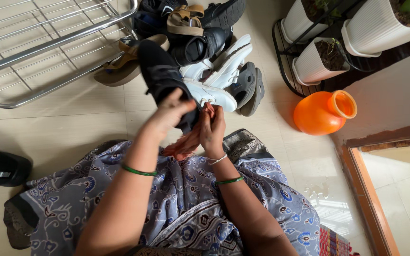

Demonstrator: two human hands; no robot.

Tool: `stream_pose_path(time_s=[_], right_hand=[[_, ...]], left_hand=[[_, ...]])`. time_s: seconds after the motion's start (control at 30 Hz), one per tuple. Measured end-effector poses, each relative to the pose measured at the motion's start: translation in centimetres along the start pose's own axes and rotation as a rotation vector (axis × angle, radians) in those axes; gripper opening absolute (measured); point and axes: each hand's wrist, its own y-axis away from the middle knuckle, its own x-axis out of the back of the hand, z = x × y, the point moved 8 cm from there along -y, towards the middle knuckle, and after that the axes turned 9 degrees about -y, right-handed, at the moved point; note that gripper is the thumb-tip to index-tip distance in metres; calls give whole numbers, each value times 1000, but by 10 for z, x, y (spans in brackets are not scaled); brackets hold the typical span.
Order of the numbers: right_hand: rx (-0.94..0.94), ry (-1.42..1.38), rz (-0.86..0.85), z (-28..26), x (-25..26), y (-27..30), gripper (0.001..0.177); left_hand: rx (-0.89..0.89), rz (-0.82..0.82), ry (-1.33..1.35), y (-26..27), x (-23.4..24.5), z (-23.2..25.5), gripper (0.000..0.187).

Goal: The person cleans several pairs of shoes. They use a cloth to wipe dirt from a black shoe, then wipe a white shoe, and finally clean the soles and sides of a different white shoe and a pair of socks.

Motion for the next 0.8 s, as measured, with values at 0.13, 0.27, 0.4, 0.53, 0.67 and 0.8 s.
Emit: stream_pose_path(time_s=[0.13,0.27,0.4,0.53,0.67,0.8], right_hand=[[14,162,26,-26,-3,4,12],[17,421,31,-35,9,-10,16],[33,262,85,-10,56,-51,16],[-99,291,135,-1,67,-54,20],[21,503,-13,-58,19,-37,18],[246,559,-219,-112,-29,-2,16]], left_hand=[[126,91,-310,13,-29,2,72],[148,115,-681,31,-48,29,64],[91,25,-747,48,-82,43,56],[-49,126,-740,46,-87,49,50],[5,307,-504,31,-48,43,60],[29,380,-416,23,-5,46,66]])
